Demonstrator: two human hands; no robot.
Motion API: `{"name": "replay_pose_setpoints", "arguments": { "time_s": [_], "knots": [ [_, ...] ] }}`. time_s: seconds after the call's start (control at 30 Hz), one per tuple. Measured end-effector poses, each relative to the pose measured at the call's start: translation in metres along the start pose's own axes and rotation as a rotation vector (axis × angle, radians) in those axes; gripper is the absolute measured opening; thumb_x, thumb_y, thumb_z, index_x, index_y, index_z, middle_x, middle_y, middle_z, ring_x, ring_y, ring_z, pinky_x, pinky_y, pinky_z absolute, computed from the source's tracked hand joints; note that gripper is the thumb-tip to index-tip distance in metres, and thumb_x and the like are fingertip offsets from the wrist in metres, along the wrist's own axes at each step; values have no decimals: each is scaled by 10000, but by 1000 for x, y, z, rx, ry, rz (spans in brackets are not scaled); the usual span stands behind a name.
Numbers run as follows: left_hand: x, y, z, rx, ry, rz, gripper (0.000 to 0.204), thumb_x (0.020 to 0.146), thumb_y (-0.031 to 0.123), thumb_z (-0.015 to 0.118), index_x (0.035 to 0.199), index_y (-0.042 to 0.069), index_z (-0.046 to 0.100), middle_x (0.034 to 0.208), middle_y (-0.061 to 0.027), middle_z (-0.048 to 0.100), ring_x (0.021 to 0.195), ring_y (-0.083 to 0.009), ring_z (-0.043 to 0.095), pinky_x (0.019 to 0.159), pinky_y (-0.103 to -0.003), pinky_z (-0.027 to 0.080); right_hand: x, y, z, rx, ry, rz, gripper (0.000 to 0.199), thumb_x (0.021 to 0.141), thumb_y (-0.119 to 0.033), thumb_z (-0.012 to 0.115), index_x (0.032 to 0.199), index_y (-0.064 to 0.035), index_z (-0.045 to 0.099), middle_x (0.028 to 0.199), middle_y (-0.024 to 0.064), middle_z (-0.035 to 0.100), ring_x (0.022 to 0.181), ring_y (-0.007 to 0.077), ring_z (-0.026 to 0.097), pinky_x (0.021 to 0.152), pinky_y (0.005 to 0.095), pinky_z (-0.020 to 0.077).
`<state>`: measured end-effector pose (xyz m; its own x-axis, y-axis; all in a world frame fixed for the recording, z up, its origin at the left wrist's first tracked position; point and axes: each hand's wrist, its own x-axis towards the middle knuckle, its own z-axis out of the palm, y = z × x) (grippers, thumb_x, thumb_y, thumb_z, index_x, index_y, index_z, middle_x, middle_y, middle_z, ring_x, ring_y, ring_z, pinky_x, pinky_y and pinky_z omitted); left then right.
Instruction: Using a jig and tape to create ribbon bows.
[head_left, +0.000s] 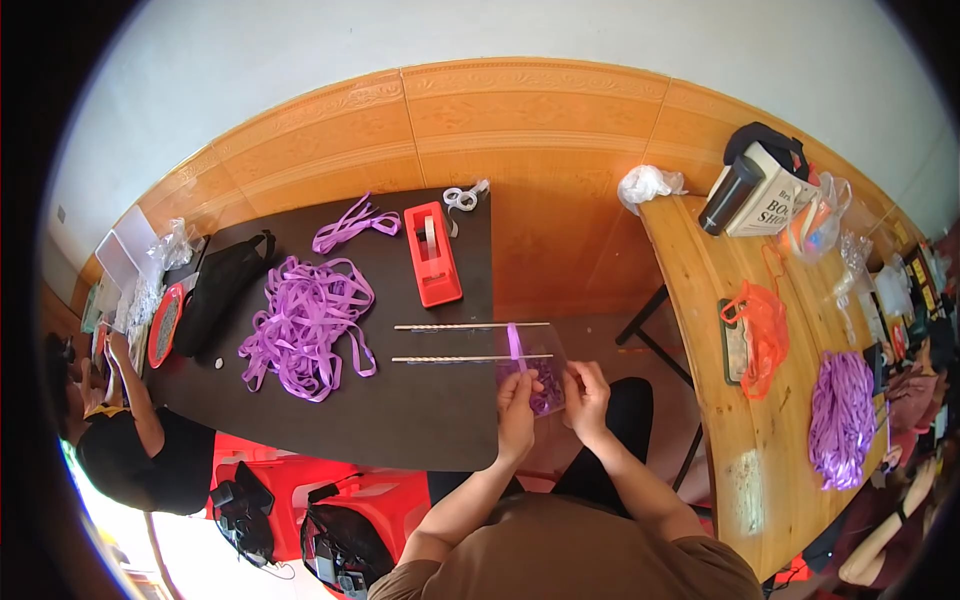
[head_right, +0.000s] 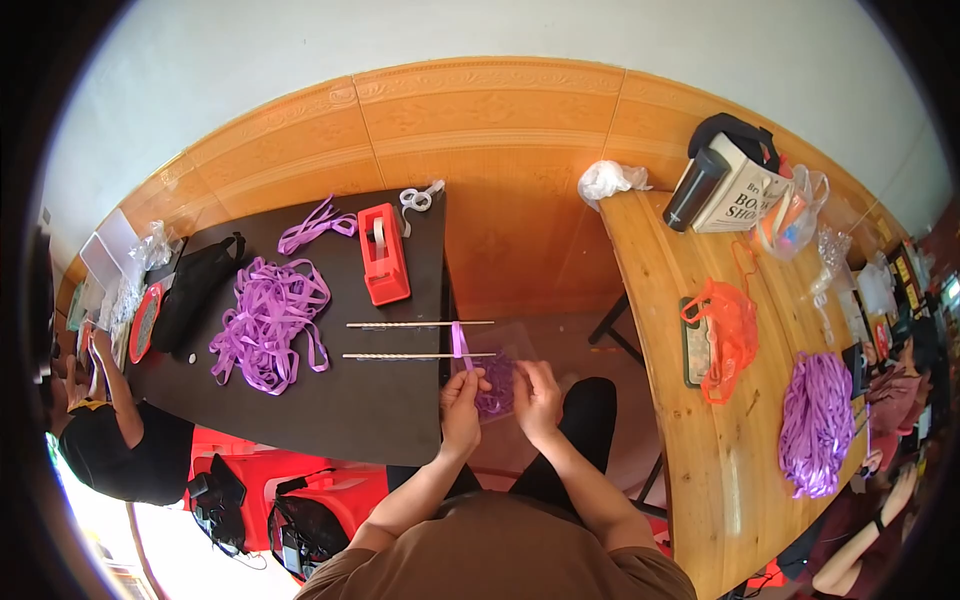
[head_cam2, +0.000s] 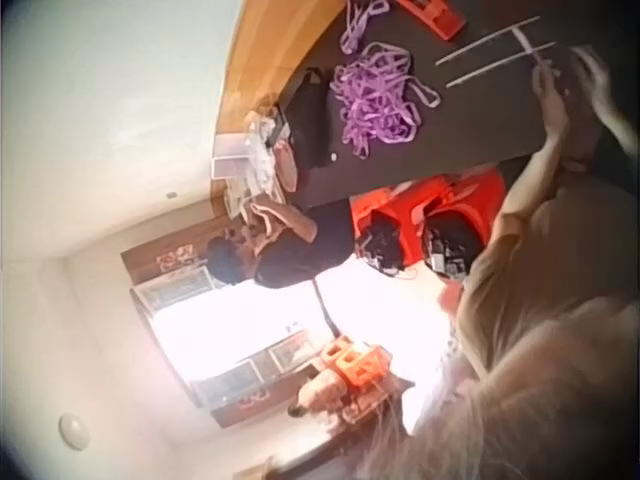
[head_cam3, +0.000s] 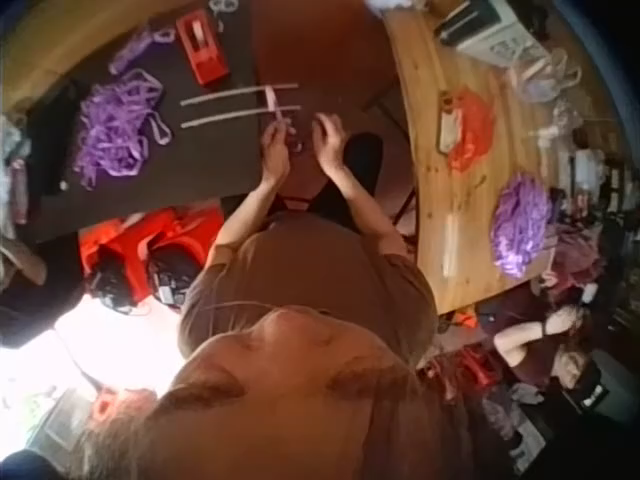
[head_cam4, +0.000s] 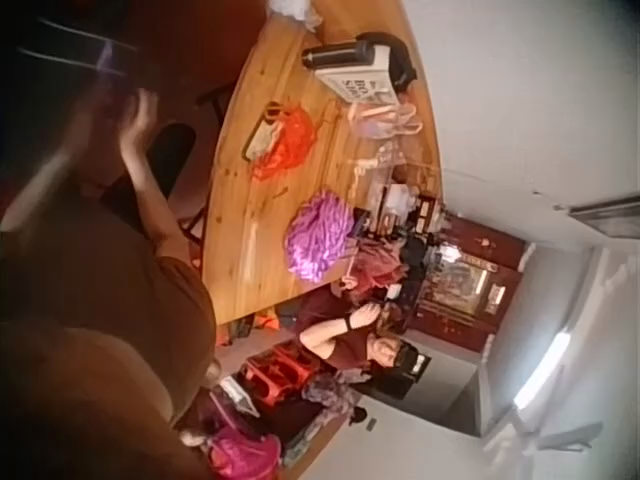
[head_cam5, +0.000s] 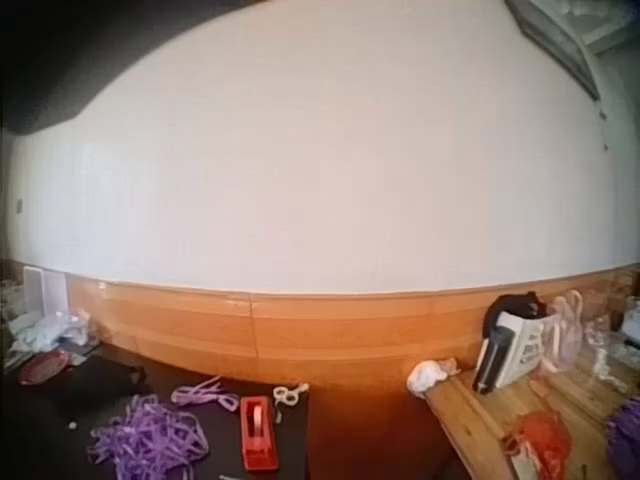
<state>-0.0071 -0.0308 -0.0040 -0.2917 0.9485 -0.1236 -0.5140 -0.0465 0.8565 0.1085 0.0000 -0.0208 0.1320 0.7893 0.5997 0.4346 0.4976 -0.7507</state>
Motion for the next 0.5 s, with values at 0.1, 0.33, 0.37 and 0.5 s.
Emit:
{"name": "replay_pose_setpoints", "arguments": {
  "time_s": [0.1,0.33,0.37,0.5],
  "knots": [
    [-11,2,0,-10,27,-47,194,947,154,491,947,15,625,757,-14,589,726,-79,512,736,-217,383,28,-32,-14,-143,-99,-396,357,672,101,627,993,-56,619,812,112,579,677,259,580,574,342,467],
    [-62,13,-3,76,42,-90,203,963,164,459,927,22,600,772,-8,573,727,-66,482,687,-192,362,45,-42,-15,-242,-298,-986,365,645,-194,636,981,-52,662,882,83,528,639,173,516,515,284,412],
    [-68,19,-3,104,22,-118,202,964,158,454,917,20,595,775,-12,575,727,-66,481,684,-193,361,43,-43,-14,-240,-299,-986,365,645,-194,636,981,-52,662,882,83,528,639,173,516,515,284,412],
    [-79,27,-12,108,3,-115,194,949,132,478,873,3,601,755,-26,592,738,-78,510,730,-208,380,34,-49,-12,-237,-334,-1037,335,614,-153,638,908,4,670,863,64,519,638,153,491,482,262,355]
  ]
}}
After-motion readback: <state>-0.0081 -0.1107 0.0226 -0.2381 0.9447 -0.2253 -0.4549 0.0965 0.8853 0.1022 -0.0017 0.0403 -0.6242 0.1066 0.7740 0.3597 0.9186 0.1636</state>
